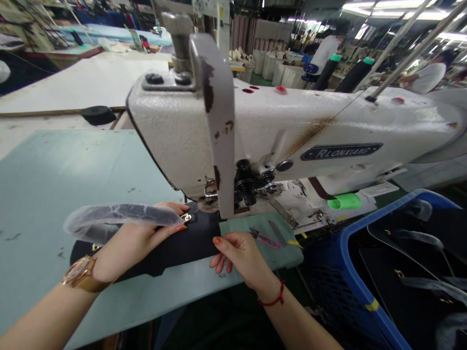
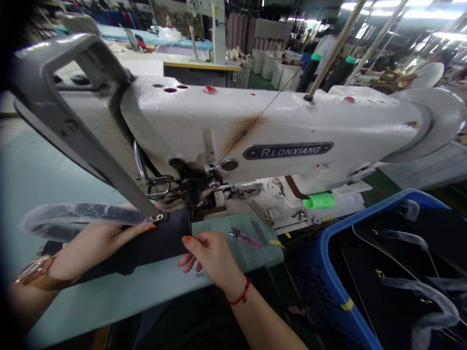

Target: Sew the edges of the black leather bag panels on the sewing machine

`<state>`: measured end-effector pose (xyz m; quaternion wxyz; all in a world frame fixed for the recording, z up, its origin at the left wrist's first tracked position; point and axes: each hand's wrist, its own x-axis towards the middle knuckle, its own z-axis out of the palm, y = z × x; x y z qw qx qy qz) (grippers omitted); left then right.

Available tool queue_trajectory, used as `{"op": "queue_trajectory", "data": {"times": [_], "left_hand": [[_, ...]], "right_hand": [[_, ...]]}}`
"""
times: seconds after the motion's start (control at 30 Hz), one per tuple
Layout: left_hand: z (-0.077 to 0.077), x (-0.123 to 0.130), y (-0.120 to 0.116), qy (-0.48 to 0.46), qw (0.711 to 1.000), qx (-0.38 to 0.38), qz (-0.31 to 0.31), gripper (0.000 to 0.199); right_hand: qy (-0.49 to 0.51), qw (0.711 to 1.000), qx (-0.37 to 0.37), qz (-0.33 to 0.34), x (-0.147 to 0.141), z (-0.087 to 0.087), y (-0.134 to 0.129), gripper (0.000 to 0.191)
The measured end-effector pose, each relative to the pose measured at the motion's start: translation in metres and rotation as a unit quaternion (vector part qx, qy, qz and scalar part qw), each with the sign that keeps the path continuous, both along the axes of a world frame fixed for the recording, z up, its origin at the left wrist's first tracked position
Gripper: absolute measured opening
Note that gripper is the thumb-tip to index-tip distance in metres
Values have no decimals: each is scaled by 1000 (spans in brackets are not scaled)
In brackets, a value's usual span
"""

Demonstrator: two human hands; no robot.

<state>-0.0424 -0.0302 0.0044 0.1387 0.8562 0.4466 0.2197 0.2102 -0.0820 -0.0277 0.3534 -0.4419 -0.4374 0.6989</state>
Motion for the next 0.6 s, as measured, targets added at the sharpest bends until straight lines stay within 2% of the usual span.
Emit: {"op": "queue_trajectory", "data": {"times": [0.13, 0.27, 0.4, 0.5, 0.6], "left_hand": [[6, 3, -3, 1, 1000, -13, 7, 31], [9, 4, -5, 9, 1000, -7, -5, 23], [3, 3, -2, 34, 996, 60, -61, 25], [-2, 2, -1, 66, 991, 102, -57, 31], [0, 5, -2, 93, 984, 139, -56, 34]], "right_hand": [[-29, 999, 29, -9, -2, -2, -4, 54], [-78, 993, 76, -34, -5, -18, -7, 52], [-101, 987, 113, -46, -7, -38, -5, 48], [-109, 985, 123, -50, -7, -46, -4, 47], [-107, 985, 124, -50, -6, -48, -4, 48]]}}
